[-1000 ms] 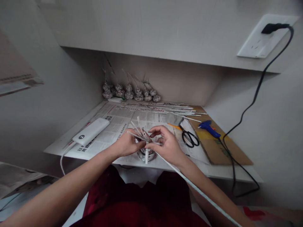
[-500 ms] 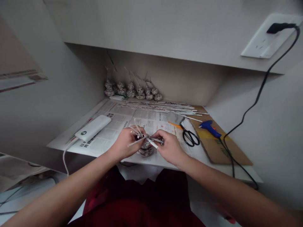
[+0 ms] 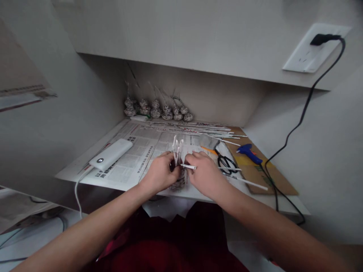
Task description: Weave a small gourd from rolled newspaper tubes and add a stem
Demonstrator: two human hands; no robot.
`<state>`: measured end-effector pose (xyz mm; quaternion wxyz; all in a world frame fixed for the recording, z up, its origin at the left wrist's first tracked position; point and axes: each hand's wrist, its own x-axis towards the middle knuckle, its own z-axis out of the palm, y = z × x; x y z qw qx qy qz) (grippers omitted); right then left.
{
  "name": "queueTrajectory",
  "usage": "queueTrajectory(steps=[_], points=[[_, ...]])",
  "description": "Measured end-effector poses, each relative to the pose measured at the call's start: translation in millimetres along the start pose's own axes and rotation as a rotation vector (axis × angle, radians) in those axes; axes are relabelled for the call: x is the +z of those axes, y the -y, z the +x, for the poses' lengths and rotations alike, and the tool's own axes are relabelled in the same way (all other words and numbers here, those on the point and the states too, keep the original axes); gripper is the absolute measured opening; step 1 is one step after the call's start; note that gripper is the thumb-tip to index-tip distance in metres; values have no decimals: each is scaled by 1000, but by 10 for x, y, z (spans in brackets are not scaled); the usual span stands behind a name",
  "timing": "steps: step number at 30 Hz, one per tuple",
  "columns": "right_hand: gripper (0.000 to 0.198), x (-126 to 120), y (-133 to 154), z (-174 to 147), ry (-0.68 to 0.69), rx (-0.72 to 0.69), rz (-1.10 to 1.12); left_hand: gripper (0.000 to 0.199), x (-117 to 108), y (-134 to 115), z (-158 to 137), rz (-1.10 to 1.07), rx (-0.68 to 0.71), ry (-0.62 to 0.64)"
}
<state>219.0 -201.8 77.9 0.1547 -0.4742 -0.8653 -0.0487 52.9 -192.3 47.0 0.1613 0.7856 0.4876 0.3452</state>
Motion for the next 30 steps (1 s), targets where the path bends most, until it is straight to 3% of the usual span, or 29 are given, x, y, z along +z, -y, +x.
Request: queueTrajectory(steps=[9,15,18,21,24,30], points=[[8,83,171,-36,-109,173,53,10,38,34,-55,21,-41,-99],[7,328,189,2,-168,340,397,12,9,43,-119,119,-14,-170],[5,394,218,17,-232,349,434,13,-37,82,-113,70,-90,-138],[5,439,258,-9,-313,342,436,17,-98,145,-95,-81,-201,-23],[4,476,279,-61,-356,350,530,21,-119,205,-88,-223,-220,55],[6,509,314,-166,-311,404,811,20,-15,239,-131,-298,-213,4]])
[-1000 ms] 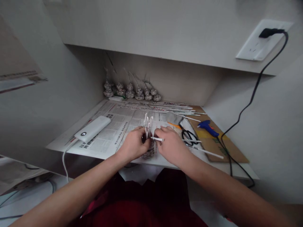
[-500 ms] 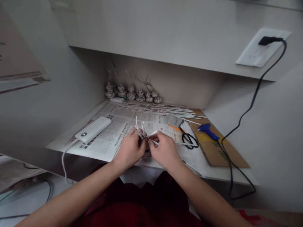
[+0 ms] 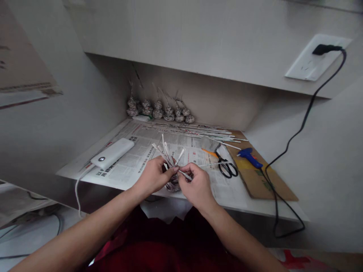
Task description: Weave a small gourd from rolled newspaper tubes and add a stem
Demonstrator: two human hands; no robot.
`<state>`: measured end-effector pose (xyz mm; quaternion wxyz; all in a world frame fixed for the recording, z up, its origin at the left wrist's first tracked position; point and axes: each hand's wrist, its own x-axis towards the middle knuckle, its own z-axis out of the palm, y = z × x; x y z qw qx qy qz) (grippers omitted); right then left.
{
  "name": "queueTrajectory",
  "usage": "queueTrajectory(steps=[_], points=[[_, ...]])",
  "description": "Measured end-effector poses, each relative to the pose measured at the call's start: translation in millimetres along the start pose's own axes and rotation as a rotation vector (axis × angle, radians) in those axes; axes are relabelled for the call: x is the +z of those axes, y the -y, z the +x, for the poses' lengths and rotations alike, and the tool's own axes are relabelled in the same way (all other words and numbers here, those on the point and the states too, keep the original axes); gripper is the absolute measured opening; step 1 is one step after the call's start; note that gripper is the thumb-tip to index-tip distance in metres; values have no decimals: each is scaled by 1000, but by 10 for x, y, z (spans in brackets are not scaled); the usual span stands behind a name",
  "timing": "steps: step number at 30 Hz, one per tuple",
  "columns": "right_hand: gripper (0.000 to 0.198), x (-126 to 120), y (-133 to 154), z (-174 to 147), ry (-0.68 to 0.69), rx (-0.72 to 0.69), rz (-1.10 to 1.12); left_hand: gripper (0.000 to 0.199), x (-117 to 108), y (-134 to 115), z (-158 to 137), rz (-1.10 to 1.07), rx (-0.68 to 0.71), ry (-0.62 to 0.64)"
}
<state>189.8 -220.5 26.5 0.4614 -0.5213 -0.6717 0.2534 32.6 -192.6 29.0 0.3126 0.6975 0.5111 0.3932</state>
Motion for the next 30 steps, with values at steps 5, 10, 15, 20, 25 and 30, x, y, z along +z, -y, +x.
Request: queueTrajectory(steps=[5,10,15,20,25,30], points=[[10,9,-15,-61,-15,10,30,23,-61,-17,-4,-189,-42,123],[7,-6,-20,-46,1,-10,14,22,-268,-43,62,-282,-33,396],[6,-57,7,-19,41,1,9,12,-309,-26,130,-54,214,282],[8,-123,-4,31,34,-53,-66,11,-163,-6,85,2,317,119],[6,-127,-49,49,9,-99,-75,14,-96,17,64,20,348,127],[8,-125,-27,-2,0,-104,-28,12,-98,11,83,55,457,107]])
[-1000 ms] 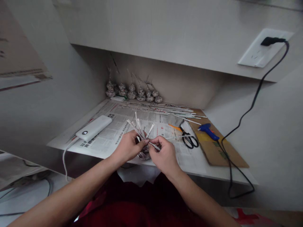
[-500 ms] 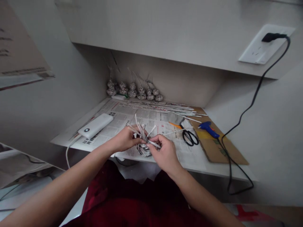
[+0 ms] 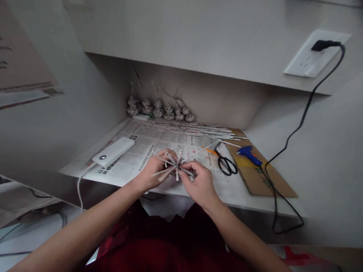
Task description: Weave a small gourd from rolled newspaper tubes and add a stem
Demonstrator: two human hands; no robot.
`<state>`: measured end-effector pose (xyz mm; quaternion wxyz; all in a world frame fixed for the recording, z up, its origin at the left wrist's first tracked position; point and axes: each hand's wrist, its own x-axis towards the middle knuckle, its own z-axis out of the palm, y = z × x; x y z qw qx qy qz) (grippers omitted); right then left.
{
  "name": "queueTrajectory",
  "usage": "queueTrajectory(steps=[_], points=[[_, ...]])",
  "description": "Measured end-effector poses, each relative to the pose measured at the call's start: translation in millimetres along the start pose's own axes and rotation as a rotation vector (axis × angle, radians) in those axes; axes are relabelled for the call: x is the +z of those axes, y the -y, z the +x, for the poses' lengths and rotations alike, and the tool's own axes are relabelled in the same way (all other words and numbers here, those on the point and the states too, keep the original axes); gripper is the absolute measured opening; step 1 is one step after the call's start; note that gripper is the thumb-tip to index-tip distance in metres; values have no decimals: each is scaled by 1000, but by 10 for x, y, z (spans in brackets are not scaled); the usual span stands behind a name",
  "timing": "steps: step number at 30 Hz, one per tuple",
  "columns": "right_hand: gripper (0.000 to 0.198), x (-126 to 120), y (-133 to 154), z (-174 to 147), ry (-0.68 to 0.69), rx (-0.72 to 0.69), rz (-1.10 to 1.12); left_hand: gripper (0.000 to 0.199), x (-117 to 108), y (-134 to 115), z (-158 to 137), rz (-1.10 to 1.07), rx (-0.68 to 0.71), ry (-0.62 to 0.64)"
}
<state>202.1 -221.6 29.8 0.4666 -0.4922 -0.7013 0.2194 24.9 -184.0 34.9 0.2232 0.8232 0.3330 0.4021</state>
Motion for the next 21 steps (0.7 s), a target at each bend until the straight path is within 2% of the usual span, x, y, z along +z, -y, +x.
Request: queueTrajectory(steps=[7,12,15,18,21], points=[[8,10,-1,-7,-14,34,36,13,103,19,-12,13,-27,-102],[10,16,-22,37,21,123,121,11,81,12,1,-38,-110,-83],[10,2,8,55,34,157,190,11,81,-26,-18,-62,-147,-122],[10,-2,34,66,21,180,226,11,102,-67,-40,-35,-148,-158],[10,14,13,74,19,202,209,11,119,-84,-38,19,-171,-139]])
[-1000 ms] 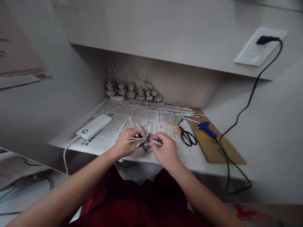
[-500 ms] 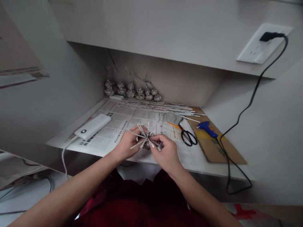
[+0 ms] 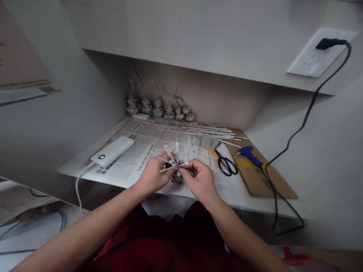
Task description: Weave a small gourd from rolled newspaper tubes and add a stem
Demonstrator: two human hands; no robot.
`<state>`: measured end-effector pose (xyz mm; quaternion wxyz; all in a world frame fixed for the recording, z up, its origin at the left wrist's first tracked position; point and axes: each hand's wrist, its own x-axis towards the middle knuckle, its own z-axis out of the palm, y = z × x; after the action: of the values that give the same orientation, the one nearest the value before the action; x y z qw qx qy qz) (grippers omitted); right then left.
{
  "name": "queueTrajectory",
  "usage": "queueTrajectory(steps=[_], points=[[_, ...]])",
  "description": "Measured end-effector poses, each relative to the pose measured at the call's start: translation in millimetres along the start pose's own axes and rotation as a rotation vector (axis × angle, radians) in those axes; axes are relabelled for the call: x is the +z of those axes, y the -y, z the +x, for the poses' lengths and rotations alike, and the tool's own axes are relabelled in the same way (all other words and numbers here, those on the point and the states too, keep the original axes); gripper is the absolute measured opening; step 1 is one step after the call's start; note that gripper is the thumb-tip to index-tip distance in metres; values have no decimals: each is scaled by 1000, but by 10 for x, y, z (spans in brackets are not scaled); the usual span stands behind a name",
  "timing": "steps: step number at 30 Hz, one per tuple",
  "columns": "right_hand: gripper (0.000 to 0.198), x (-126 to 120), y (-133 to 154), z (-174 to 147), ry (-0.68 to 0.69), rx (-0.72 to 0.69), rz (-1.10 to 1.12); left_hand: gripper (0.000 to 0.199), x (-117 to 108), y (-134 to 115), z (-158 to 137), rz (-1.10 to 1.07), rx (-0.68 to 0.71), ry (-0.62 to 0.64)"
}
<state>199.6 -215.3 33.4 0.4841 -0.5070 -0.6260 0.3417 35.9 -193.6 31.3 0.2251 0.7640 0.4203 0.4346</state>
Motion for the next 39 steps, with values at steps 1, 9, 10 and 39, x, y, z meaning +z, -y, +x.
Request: queueTrajectory(steps=[1,9,10,39], points=[[11,3,-16,5,0,4,-7,10,4,2,5,11,-9,7],[12,-23,-88,1,23,-18,14,15,23,96,20,-113,-88,20],[12,-29,-86,-4,31,-10,26,16,22,102,13,-128,-92,24],[12,72,-121,179,-37,-59,212,23,-4,10,21,-144,-117,42]])
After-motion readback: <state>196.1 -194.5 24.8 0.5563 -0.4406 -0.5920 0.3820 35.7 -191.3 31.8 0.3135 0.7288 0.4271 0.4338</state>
